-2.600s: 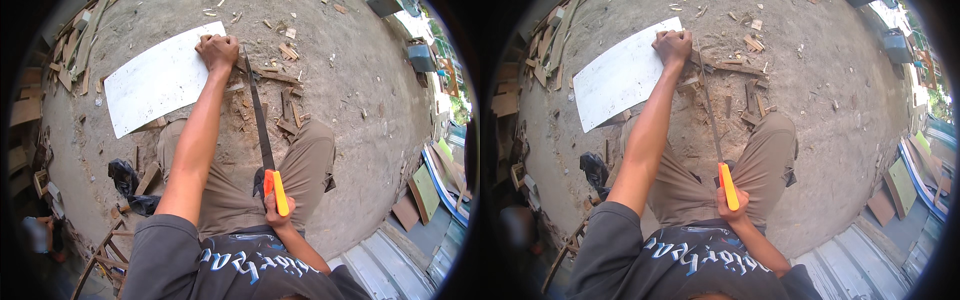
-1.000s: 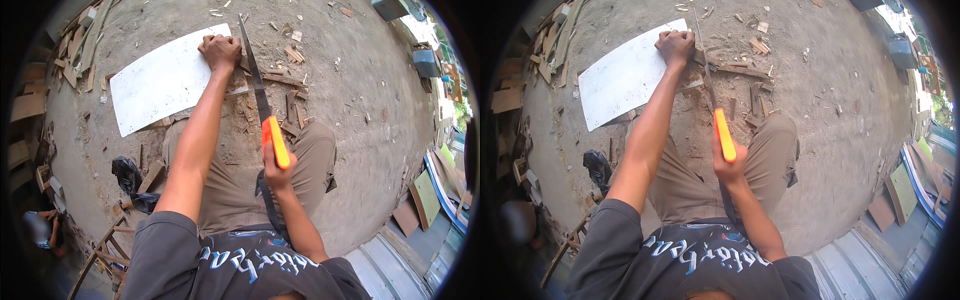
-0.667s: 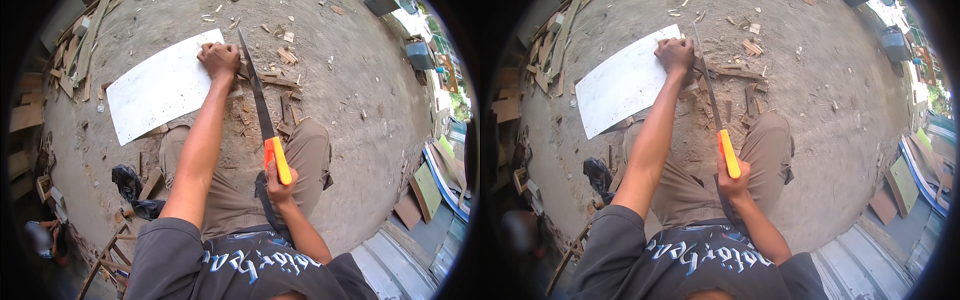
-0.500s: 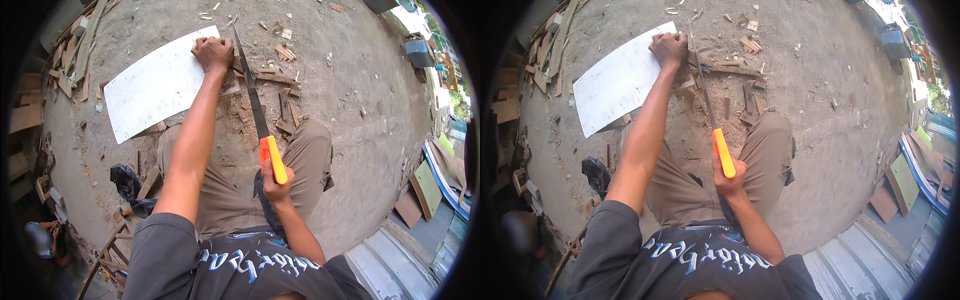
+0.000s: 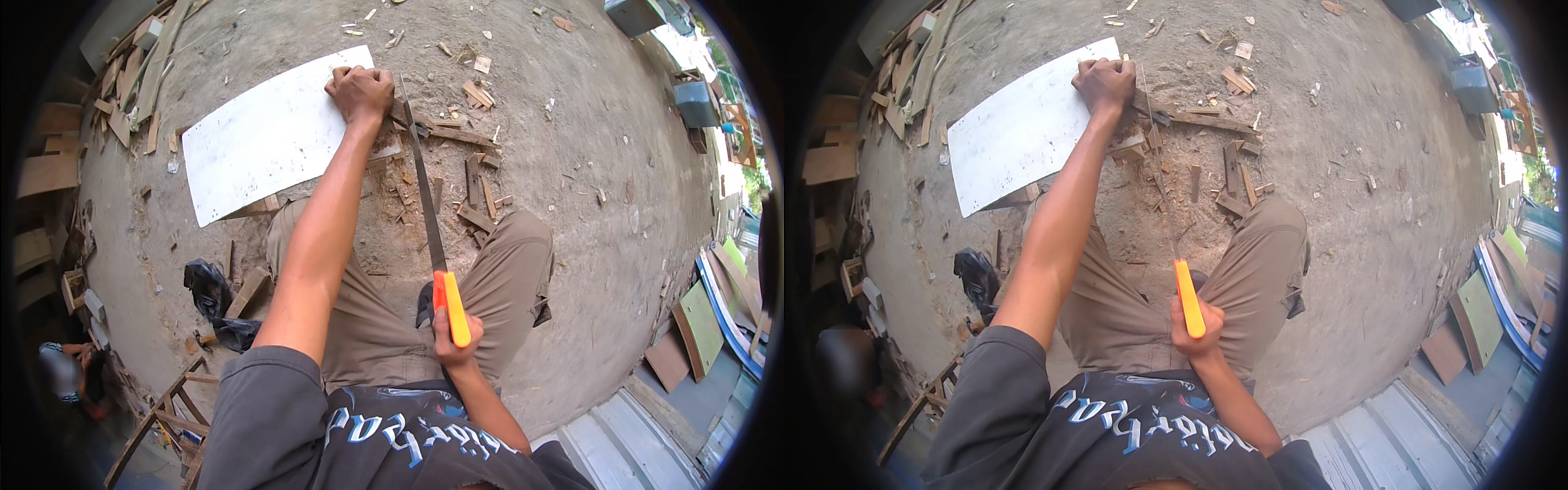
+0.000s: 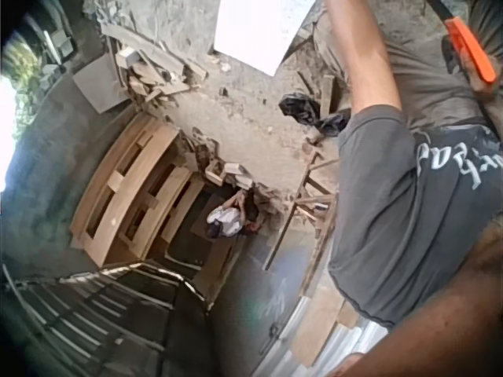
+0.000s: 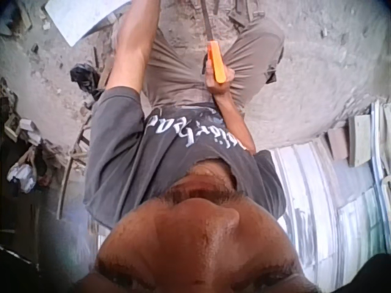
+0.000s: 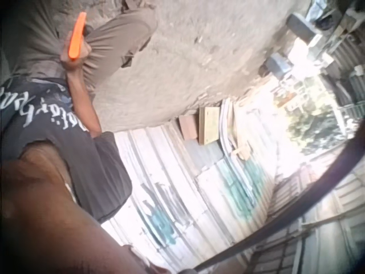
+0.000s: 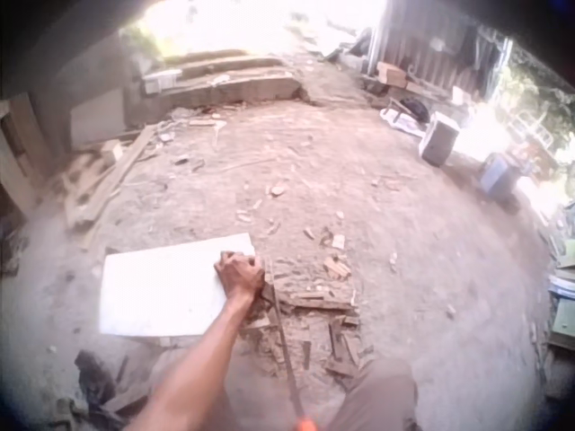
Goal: The person assembles a wooden frame by fitting small wooden pieces into joints. They then use a hand saw to cut a white board and a small wooden piece, and finally fit the cut piece into the frame.
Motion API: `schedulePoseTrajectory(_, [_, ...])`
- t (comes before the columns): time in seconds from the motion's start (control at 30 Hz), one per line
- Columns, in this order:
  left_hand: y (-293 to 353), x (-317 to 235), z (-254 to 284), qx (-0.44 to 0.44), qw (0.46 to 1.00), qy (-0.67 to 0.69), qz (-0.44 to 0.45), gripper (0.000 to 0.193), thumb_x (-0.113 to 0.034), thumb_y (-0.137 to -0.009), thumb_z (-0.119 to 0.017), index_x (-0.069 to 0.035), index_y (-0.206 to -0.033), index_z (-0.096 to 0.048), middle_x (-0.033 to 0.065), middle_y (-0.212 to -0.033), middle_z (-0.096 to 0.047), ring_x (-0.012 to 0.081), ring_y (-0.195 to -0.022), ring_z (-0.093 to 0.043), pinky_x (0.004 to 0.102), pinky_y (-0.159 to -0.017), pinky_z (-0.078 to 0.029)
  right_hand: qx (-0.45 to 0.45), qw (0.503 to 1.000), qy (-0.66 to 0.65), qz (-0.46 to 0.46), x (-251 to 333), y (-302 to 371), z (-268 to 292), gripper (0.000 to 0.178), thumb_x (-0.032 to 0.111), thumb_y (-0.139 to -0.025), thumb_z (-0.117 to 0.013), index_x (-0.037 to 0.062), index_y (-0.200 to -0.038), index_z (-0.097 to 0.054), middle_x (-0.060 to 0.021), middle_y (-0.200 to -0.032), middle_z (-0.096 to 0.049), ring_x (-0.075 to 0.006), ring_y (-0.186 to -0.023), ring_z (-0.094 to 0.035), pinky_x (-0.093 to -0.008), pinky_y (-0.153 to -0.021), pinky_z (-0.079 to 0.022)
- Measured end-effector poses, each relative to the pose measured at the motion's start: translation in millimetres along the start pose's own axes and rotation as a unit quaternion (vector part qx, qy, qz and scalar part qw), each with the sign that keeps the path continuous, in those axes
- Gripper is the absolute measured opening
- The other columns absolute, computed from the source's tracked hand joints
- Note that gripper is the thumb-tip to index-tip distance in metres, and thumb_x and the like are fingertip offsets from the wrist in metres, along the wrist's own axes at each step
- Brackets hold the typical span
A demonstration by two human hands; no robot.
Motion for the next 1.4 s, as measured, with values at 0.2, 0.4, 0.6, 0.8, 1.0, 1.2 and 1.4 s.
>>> schedulePoseTrajectory(0.2, [-3, 12, 0, -0.031, 0.999, -0.008, 0.022, 0.030, -0.027, -0.079, -0.056, -0.009, -0.060, -0.071, 0.0048, -0.079, -0.071, 0.0242, -0.101, -0.052, 0.0419, -0.101, -0.030, -0.005, 1.000, -0.003, -0.008, -13, -53, -25, 0.016, 0.003, -0.087, -0.067, -0.0010, -0.073, -0.060, -0.0115, -0.056, -0.054, -0.0227, -0.043, -0.055, -0.0342, -0.044, -0.039])
schedulePoseTrajectory(0.4, [6, 6, 1, -0.010, 1.000, -0.001, -0.001, 0.026, -0.026, -0.076, -0.057, -0.011, -0.066, -0.075, 0.0043, -0.078, -0.071, 0.0231, -0.101, -0.053, 0.0393, -0.100, -0.030, 0.024, 0.997, 0.057, 0.055, 6, -26, 0, 0.006, 0.002, -0.085, -0.067, -0.0030, -0.081, -0.064, -0.0122, -0.058, -0.056, -0.0268, -0.045, -0.058, -0.0341, -0.043, -0.041])
schedulePoseTrajectory(0.6, [-11, 10, -6, 0.029, 0.998, -0.041, 0.033, 0.031, -0.033, -0.078, -0.056, -0.011, -0.074, -0.078, 0.0049, -0.086, -0.073, 0.0273, -0.107, -0.053, 0.0426, -0.103, -0.031, 0.004, 1.000, 0.010, 0.009, -9, -32, -9, 0.013, 0.004, -0.088, -0.065, -0.0018, -0.077, -0.063, -0.0101, -0.054, -0.053, -0.0259, -0.043, -0.056, -0.0359, -0.043, -0.041])
schedulePoseTrajectory(0.8, [2, -2, -4, 0.013, 1.000, 0.008, -0.007, 0.031, -0.034, -0.077, -0.057, -0.011, -0.076, -0.078, 0.0074, -0.083, -0.072, 0.0276, -0.106, -0.054, 0.0426, -0.101, -0.033, -0.001, 0.998, -0.036, -0.050, -9, -51, -12, 0.017, 0.005, -0.089, -0.065, 0.0000, -0.073, -0.060, -0.0103, -0.053, -0.052, -0.0238, -0.041, -0.052, -0.0344, -0.042, -0.038])
schedulePoseTrajectory(1.0, [-9, 6, 3, -0.005, 0.999, -0.023, 0.024, 0.029, -0.030, -0.076, -0.059, -0.008, -0.066, -0.076, 0.0066, -0.087, -0.074, 0.0266, -0.103, -0.054, 0.0424, -0.102, -0.032, -0.022, 0.999, 0.017, 0.021, 1, -11, 7, 0.004, 0.000, -0.085, -0.065, -0.0034, -0.083, -0.067, -0.0102, -0.057, -0.058, -0.0211, -0.044, -0.059, -0.0318, -0.044, -0.042])
schedulePoseTrajectory(1.2, [-4, -1, 1, -0.033, 0.999, -0.007, 0.015, 0.029, -0.029, -0.075, -0.060, -0.007, -0.063, -0.074, 0.0048, -0.084, -0.073, 0.0268, -0.103, -0.053, 0.0435, -0.104, -0.030, -0.002, 0.999, -0.022, -0.035, -4, -63, -9, 0.010, 0.001, -0.086, -0.066, -0.0010, -0.077, -0.063, -0.0104, -0.056, -0.056, -0.0211, -0.044, -0.058, -0.0326, -0.043, -0.042])
schedulePoseTrajectory(1.4, [-11, 1, 4, -0.036, 0.999, -0.015, 0.014, 0.029, -0.030, -0.075, -0.059, -0.008, -0.063, -0.074, 0.0048, -0.083, -0.072, 0.0269, -0.106, -0.052, 0.0459, -0.106, -0.028, -0.036, 0.999, 0.000, 0.014, 3, -9, 17, 0.006, 0.001, -0.086, -0.065, -0.0014, -0.080, -0.065, -0.0103, -0.057, -0.056, -0.0239, -0.044, -0.058, -0.0335, -0.044, -0.043])
Point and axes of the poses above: each hand's wrist, its own y-axis away from the middle knuckle, its own z-axis out of the back of the hand, x = y × z, the point moved 8 cm from there along -y, towards the middle knuckle
